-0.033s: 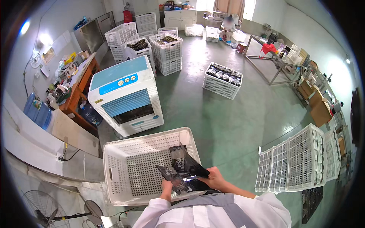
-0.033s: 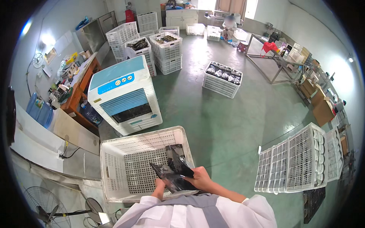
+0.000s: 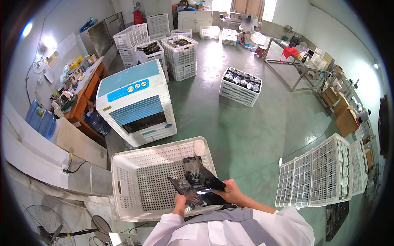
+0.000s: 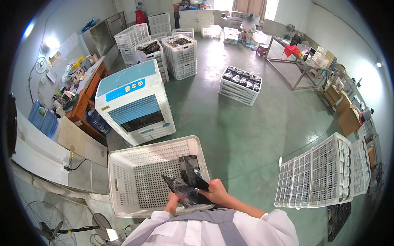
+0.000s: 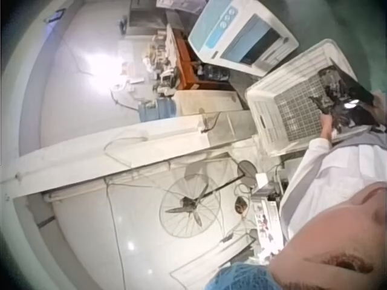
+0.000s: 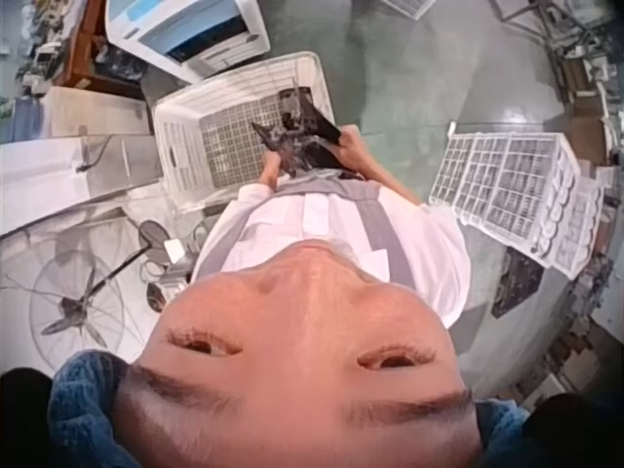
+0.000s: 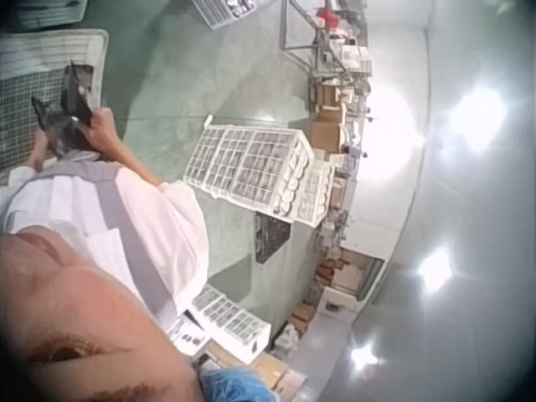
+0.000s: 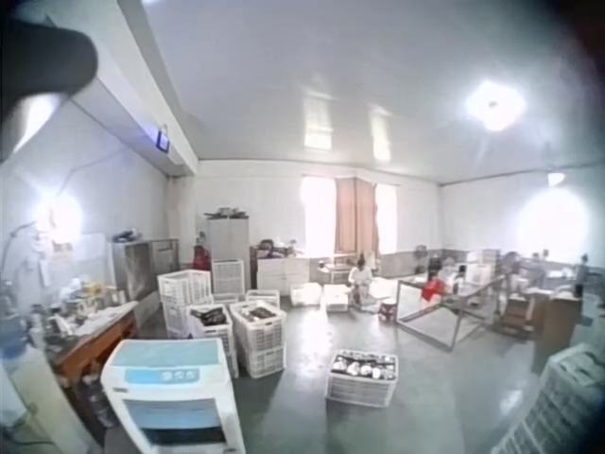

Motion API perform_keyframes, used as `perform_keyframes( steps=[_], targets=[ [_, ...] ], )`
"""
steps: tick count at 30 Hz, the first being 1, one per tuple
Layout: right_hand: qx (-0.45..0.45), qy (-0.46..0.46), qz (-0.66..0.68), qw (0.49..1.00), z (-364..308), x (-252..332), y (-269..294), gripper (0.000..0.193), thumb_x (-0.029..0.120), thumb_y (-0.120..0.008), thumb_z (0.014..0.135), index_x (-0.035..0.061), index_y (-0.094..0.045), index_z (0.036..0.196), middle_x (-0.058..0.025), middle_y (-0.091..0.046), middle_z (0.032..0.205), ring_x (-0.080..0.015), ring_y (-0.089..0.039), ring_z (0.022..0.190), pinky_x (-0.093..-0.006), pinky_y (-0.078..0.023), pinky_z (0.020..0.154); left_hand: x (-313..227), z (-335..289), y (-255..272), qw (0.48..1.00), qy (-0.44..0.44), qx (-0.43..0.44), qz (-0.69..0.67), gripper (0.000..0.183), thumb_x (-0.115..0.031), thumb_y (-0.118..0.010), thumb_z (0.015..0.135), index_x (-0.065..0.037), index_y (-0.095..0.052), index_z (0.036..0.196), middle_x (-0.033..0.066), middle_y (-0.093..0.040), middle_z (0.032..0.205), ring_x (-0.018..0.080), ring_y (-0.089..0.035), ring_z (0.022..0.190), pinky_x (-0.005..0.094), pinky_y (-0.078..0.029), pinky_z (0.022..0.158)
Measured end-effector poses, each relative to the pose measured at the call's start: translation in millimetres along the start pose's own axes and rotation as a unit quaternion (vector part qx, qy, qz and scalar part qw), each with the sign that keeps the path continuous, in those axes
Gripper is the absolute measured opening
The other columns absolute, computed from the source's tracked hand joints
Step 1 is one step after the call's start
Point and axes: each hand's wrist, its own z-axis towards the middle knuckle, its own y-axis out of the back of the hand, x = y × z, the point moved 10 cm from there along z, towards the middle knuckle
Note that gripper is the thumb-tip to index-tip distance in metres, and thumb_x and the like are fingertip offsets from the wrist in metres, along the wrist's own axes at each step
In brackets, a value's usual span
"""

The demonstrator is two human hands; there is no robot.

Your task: The recorder is packaging black and silver bags of product by feeding them through a sealing machine and organizing them in baskets.

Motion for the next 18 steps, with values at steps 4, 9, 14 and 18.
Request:
perform_keyframes(
  steps=[4, 9, 14, 18],
  targets=[
    [-0.015, 0.015, 0.016, 1.0, 5.6, 3.2, -0.1, 0.016, 0.006, -0.068, 0.076, -0.0002, -0.065, 0.09, -0.0153, -0.06, 0.067, -0.0153, -0.047, 0.054, -0.0297, -0.045, 0.057, -3.1, -8.3, -13.0, 0.995, -0.028, 0.077, 0.055, 0.036, -0.029, -0.066, 0.081, 0.004, -0.065, 0.097, 0.0174, -0.067, 0.086, 0.0271, -0.067, 0.075, 0.0377, -0.053, 0.059],
    [-0.031, 0.014, 0.005, 0.999, 11.5, -7.6, -4.4, 0.014, 0.007, -0.068, 0.078, 0.0001, -0.065, 0.09, -0.015, -0.059, 0.066, -0.0119, -0.046, 0.055, -0.0292, -0.045, 0.056, -5.6, -18.2, -5.9, 0.995, -0.004, 0.052, 0.08, 0.041, -0.031, -0.067, 0.08, 0.007, -0.064, 0.098, 0.0164, -0.068, 0.086, 0.0266, -0.068, 0.076, 0.0365, -0.054, 0.061],
    [-0.056, 0.029, -0.028, 0.998, 21.5, -9.2, -5.0, 0.018, 0.019, -0.069, 0.077, 0.0027, -0.065, 0.083, -0.0181, -0.057, 0.065, -0.0313, -0.051, 0.056, -0.0368, -0.044, 0.054, -24.4, -50.4, -11.9, 0.994, 0.003, 0.106, 0.03, 0.044, -0.032, -0.068, 0.08, 0.005, -0.062, 0.103, 0.0139, -0.067, 0.092, 0.0277, -0.067, 0.075, 0.0392, -0.054, 0.06],
    [-0.085, 0.039, -0.053, 0.994, 30.0, -15.6, -12.7, 0.024, 0.026, -0.069, 0.077, 0.003, -0.063, 0.075, -0.0196, -0.054, 0.063, -0.0389, -0.05, 0.059, -0.0407, -0.043, 0.053, -15.4, -34.9, -7.1, 0.994, 0.003, 0.103, 0.023, 0.041, -0.032, -0.067, 0.081, 0.003, -0.059, 0.101, 0.0142, -0.065, 0.09, 0.028, -0.065, 0.069, 0.0436, -0.054, 0.055]
  ],
)
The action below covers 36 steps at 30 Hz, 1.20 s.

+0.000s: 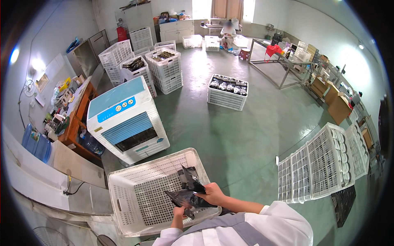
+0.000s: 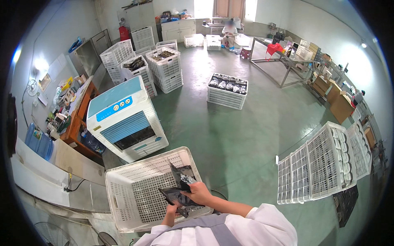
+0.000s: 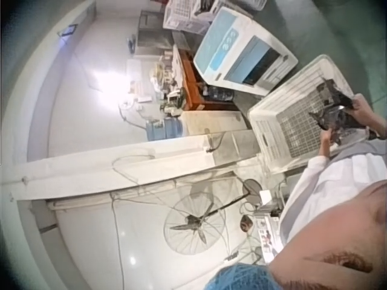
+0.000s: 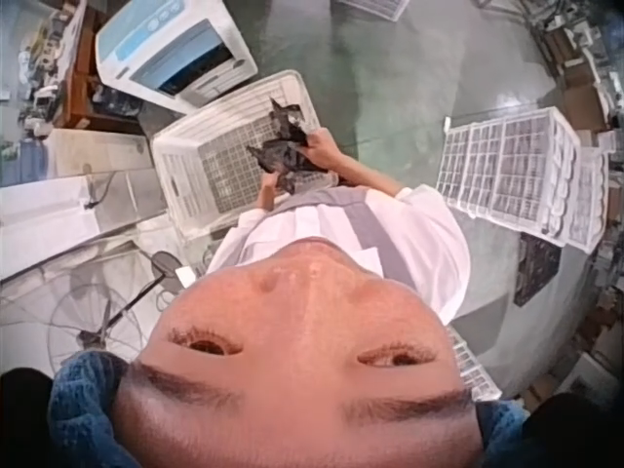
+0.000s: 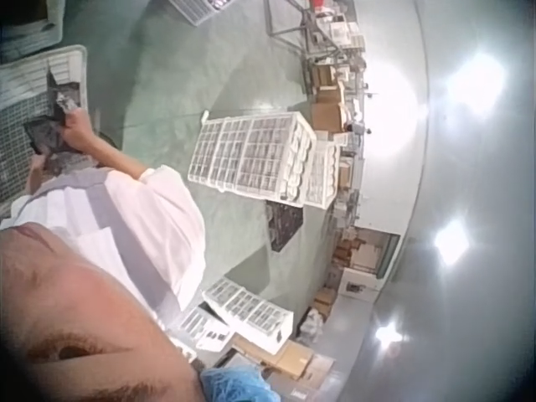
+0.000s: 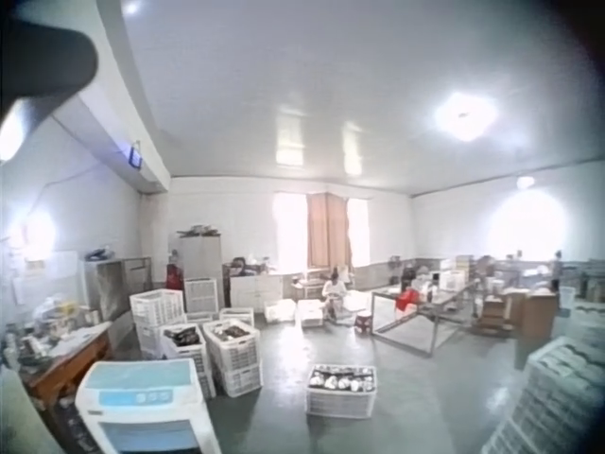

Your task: The recorder is packaging black and silver bags of product by feeding them through a sealing machine and organizing them in baskets.

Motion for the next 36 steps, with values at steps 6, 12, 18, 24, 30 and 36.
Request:
perform_keyframes(
  steps=[6, 12, 18, 24, 30, 36],
  targets=[
    [-0.001, 0.004, -0.054, 0.999, 12.0, -12.1, -22.0, 0.033, 0.032, -0.068, 0.078, 0.0012, -0.061, 0.066, -0.02, -0.054, 0.059, -0.0393, -0.052, 0.057, -0.0431, -0.042, 0.052, 23.7, 34.9, 13.9, 0.998, -0.001, -0.04, 0.037, 0.032, -0.025, -0.064, 0.082, 0.004, -0.058, 0.093, 0.016, -0.063, 0.079, 0.03, -0.064, 0.061, 0.043, -0.053, 0.047],
    [-0.024, -0.029, -0.09, 0.995, 16.8, -28.4, -33.2, 0.048, 0.041, -0.065, 0.079, -0.0011, -0.059, 0.057, -0.0206, -0.054, 0.056, -0.0391, -0.055, 0.056, -0.0452, -0.043, 0.053, 18.1, 14.6, 18.0, 0.995, 0.05, -0.075, 0.053, 0.029, -0.022, -0.068, 0.08, 0.002, -0.059, 0.095, 0.0139, -0.063, 0.085, 0.0287, -0.064, 0.061, 0.0419, -0.054, 0.046],
    [-0.041, -0.093, -0.092, 0.991, 17.4, -64.1, -64.7, 0.05, 0.043, -0.064, 0.079, -0.0028, -0.059, 0.058, -0.0215, -0.055, 0.058, -0.0403, -0.055, 0.057, -0.0473, -0.043, 0.054, 4.7, 8.1, 30.6, 0.963, -0.082, -0.068, 0.246, 0.042, -0.021, -0.075, 0.073, 0.003, -0.057, 0.104, 0.0143, -0.062, 0.085, 0.033, -0.064, 0.068, 0.0405, -0.053, 0.055],
    [-0.04, -0.223, -0.076, 0.971, 11.7, -128.9, -77.2, 0.048, 0.04, -0.068, 0.075, -0.0061, -0.061, 0.064, -0.0257, -0.059, 0.067, -0.0412, -0.059, 0.067, -0.0467, -0.046, 0.062, -114.7, -134.8, 5.4, 0.827, -0.421, -0.211, 0.306, 0.062, -0.014, -0.07, 0.067, 0.004, -0.044, 0.12, 0.0217, -0.048, 0.117, 0.0374, -0.046, 0.113, 0.0427, -0.04, 0.094],
    [-0.052, -0.325, 0.035, 0.944, -1.1, -185.4, -113.2, 0.034, 0.023, -0.072, 0.071, -0.0089, -0.061, 0.071, -0.0212, -0.061, 0.065, -0.0317, -0.06, 0.06, -0.0422, -0.045, 0.057, -128.4, -167.9, -49.1, 0.8, -0.469, -0.16, 0.34, 0.075, -0.017, -0.069, 0.069, 0.007, -0.035, 0.131, 0.0223, -0.039, 0.134, 0.0373, -0.041, 0.121, 0.0446, -0.032, 0.102],
    [-0.086, -0.398, 0.228, 0.885, -7.6, -172.3, -123.8, 0.016, 0.008, -0.068, 0.074, -0.0061, -0.063, 0.079, -0.01, -0.062, 0.068, -0.0179, -0.057, 0.056, -0.0349, -0.042, 0.051, -141.6, -164.1, -15.7, 0.771, -0.561, -0.209, 0.218, 0.064, -0.004, -0.062, 0.07, 0.002, -0.041, 0.13, 0.0203, -0.042, 0.134, 0.0366, -0.04, 0.123, 0.0458, -0.031, 0.104]
  ],
)
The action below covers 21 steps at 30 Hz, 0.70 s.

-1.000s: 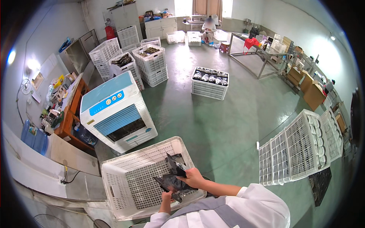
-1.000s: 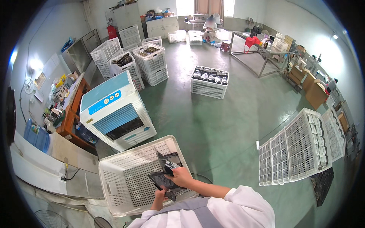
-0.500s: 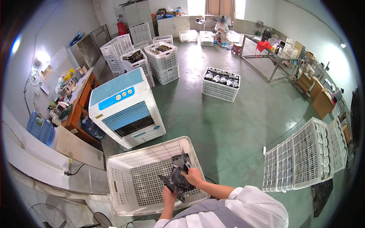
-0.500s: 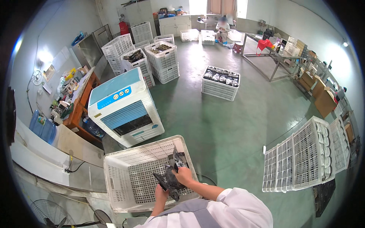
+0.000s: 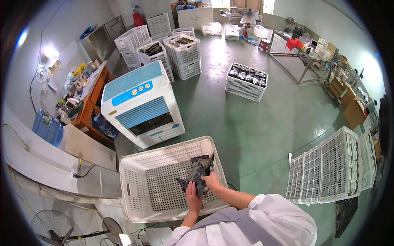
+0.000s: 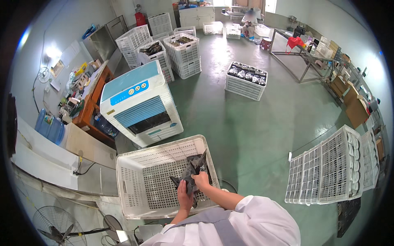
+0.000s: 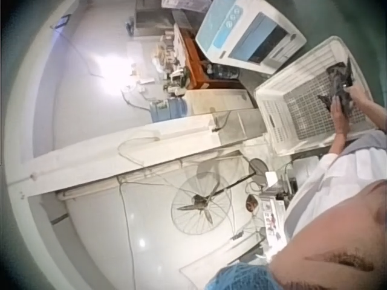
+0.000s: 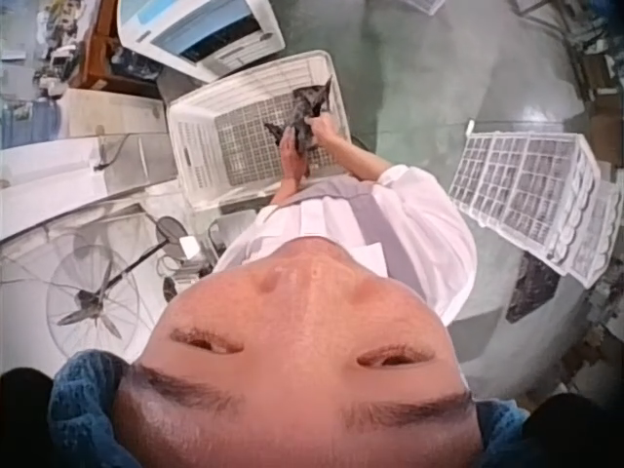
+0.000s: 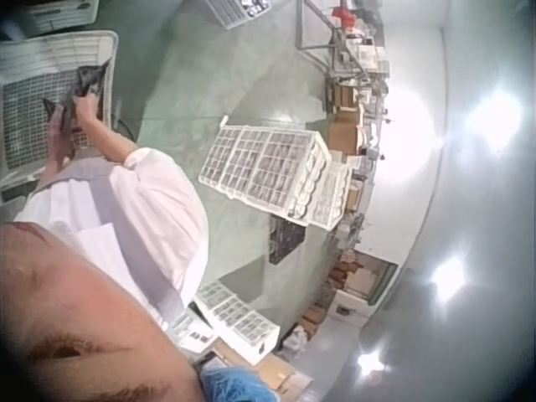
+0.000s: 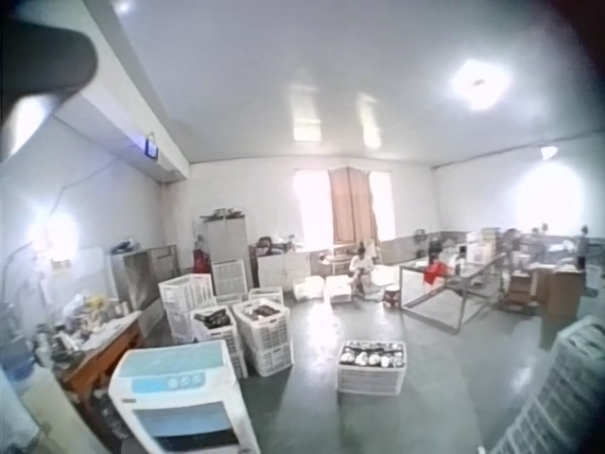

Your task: The recorder is packaging black and silver bags of product by feeding them through a sealing machine and organizing them in baskets.

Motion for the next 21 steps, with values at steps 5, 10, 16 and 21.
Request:
perform_keyframes(
  steps=[5, 10, 16, 21],
  targets=[
    [0.031, -0.033, 0.13, 0.99, -4.1, -1.3, -8.9, 0.011, 0.007, -0.065, 0.078, -0.0033, -0.062, 0.081, -0.007, -0.062, 0.072, -0.0155, -0.058, 0.055, -0.0324, -0.046, 0.046, -0.2, 16.5, 19.9, 0.997, -0.057, -0.043, -0.008, 0.054, 0.01, -0.052, 0.071, 0.0, -0.049, 0.123, 0.0195, -0.05, 0.127, 0.0376, -0.047, 0.118, 0.0443, -0.037, 0.1],
    [0.048, -0.067, 0.131, 0.988, -25.8, 18.5, -4.6, 0.015, 0.013, -0.064, 0.081, -0.0011, -0.06, 0.077, -0.0071, -0.061, 0.07, -0.0171, -0.058, 0.052, -0.0325, -0.045, 0.041, 3.7, 19.6, 33.7, 0.99, -0.052, -0.104, -0.075, 0.036, 0.009, -0.05, 0.071, 0.001, -0.059, 0.105, 0.019, -0.062, 0.11, 0.0362, -0.058, 0.106, 0.0423, -0.046, 0.092],
    [0.057, -0.08, 0.097, 0.99, -23.2, -1.8, 3.1, 0.025, 0.02, -0.062, 0.083, -0.0002, -0.058, 0.069, -0.0078, -0.058, 0.062, -0.0168, -0.054, 0.044, -0.0315, -0.043, 0.037, 1.2, 13.2, 33.3, 0.988, -0.011, -0.109, -0.111, 0.028, 0.007, -0.052, 0.073, 0.002, -0.06, 0.099, 0.019, -0.063, 0.104, 0.0356, -0.061, 0.099, 0.0403, -0.049, 0.088],
    [0.084, -0.074, 0.061, 0.992, -26.2, -12.6, 12.7, 0.029, 0.023, -0.06, 0.084, -0.0003, -0.056, 0.067, -0.0084, -0.056, 0.06, -0.0171, -0.053, 0.043, -0.0312, -0.043, 0.036, -8.6, 5.4, 31.3, 0.987, -0.007, -0.106, -0.118, 0.028, 0.009, -0.051, 0.072, 0.002, -0.059, 0.098, 0.0195, -0.064, 0.102, 0.0359, -0.062, 0.096, 0.0404, -0.05, 0.085]
  ],
)
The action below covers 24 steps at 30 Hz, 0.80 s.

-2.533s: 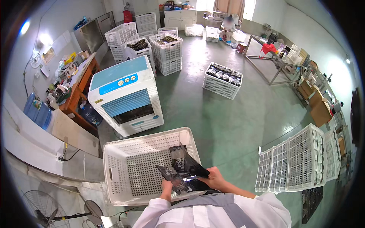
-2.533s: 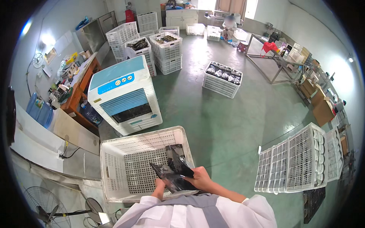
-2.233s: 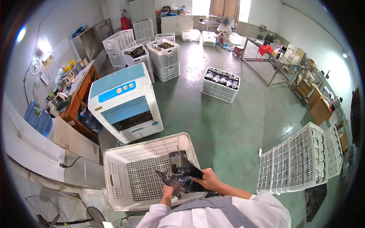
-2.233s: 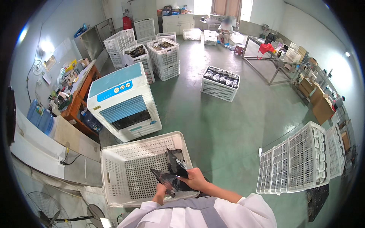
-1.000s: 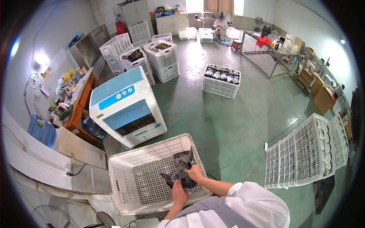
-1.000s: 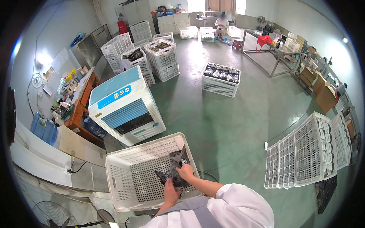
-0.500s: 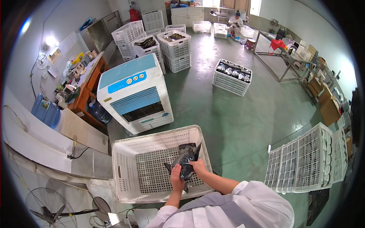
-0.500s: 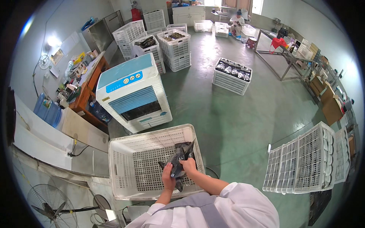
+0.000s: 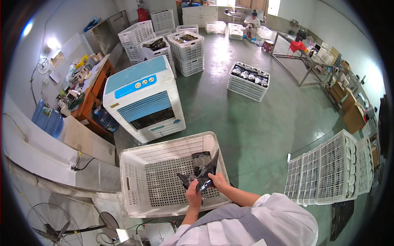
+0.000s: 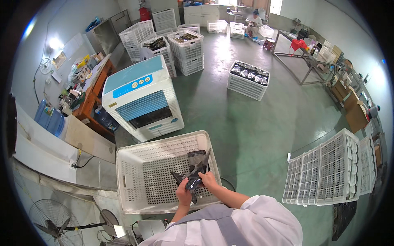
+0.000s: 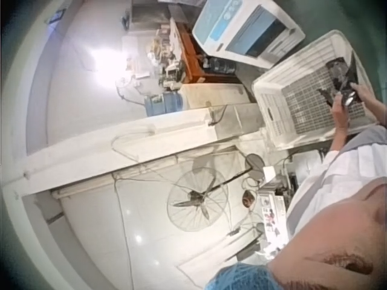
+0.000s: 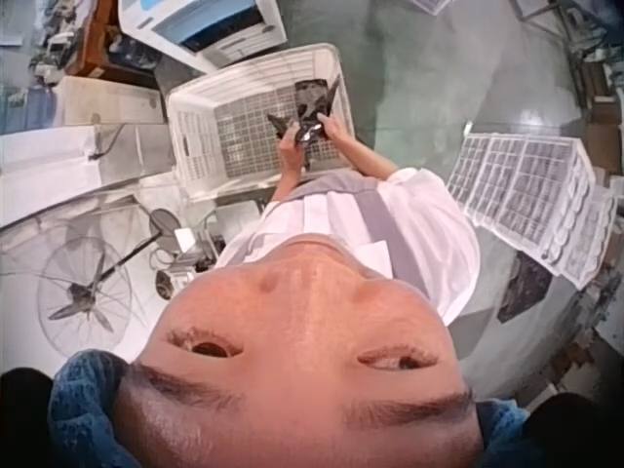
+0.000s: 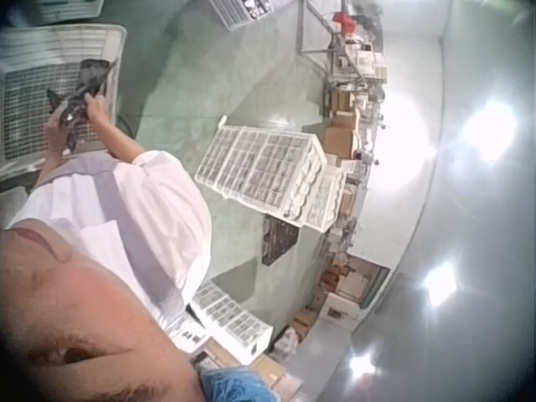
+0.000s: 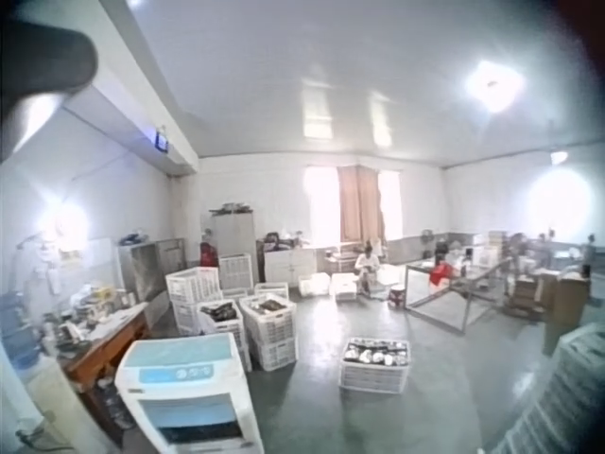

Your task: The recorder is packaging black and silver bags of product by feeding them through a sealing machine and organizing them in baskets.

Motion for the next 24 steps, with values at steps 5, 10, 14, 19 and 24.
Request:
perform_keyframes(
  steps=[5, 10, 14, 19, 24],
  targets=[
    [-0.008, 0.025, -0.067, 0.997, -8.2, 6.1, 5.4, 0.034, 0.025, -0.061, 0.083, 0.0011, -0.054, 0.06, -0.0081, -0.053, 0.054, -0.0169, -0.052, 0.041, -0.0317, -0.039, 0.037, 0.1, -9.1, 0.8, 1.0, -0.005, 0.003, 0.019, 0.033, 0.011, -0.048, 0.072, 0.002, -0.061, 0.101, 0.0192, -0.065, 0.099, 0.034, -0.064, 0.092, 0.0378, -0.05, 0.083],
    [0.005, 0.016, -0.073, 0.997, -0.4, 0.6, 12.7, 0.033, 0.023, -0.062, 0.081, 0.0019, -0.055, 0.056, -0.0088, -0.052, 0.051, -0.017, -0.05, 0.04, -0.0315, -0.036, 0.037, 5.0, -16.3, -3.5, 1.0, 0.006, 0.019, 0.019, 0.032, 0.01, -0.048, 0.072, 0.002, -0.061, 0.101, 0.0195, -0.065, 0.1, 0.0348, -0.063, 0.093, 0.0391, -0.05, 0.083],
    [0.038, -0.004, -0.019, 0.999, 4.1, -1.5, 7.8, 0.033, 0.022, -0.06, 0.083, 0.0024, -0.056, 0.057, -0.0078, -0.053, 0.05, -0.0162, -0.046, 0.038, -0.0302, -0.032, 0.036, 14.4, -21.2, -4.2, 0.999, 0.029, 0.024, 0.03, 0.033, 0.01, -0.046, 0.073, 0.002, -0.06, 0.101, 0.0198, -0.064, 0.101, 0.0349, -0.063, 0.095, 0.0387, -0.05, 0.084],
    [0.098, 0.052, 0.062, 0.992, -18.5, 34.8, -7.1, 0.041, 0.034, -0.058, 0.088, 0.0022, -0.06, 0.062, -0.0057, -0.056, 0.054, -0.013, -0.05, 0.045, -0.0269, -0.036, 0.043, 9.3, -7.4, 11.9, 0.991, 0.129, -0.004, 0.041, 0.017, 0.0, -0.051, 0.084, 0.001, -0.063, 0.096, 0.0192, -0.063, 0.078, 0.0316, -0.061, 0.069, 0.0363, -0.047, 0.065],
    [0.008, 0.31, -0.13, 0.942, -41.0, 99.9, 7.9, 0.038, 0.034, -0.065, 0.083, 0.0027, -0.059, 0.104, -0.0099, -0.062, 0.09, -0.0186, -0.059, 0.083, -0.03, -0.047, 0.069, -8.8, 9.5, 55.6, 0.977, 0.164, -0.119, 0.065, 0.022, -0.018, -0.054, 0.092, 0.002, -0.063, 0.089, 0.0176, -0.053, 0.058, 0.0278, -0.046, 0.05, 0.0371, -0.034, 0.05]
  ],
)
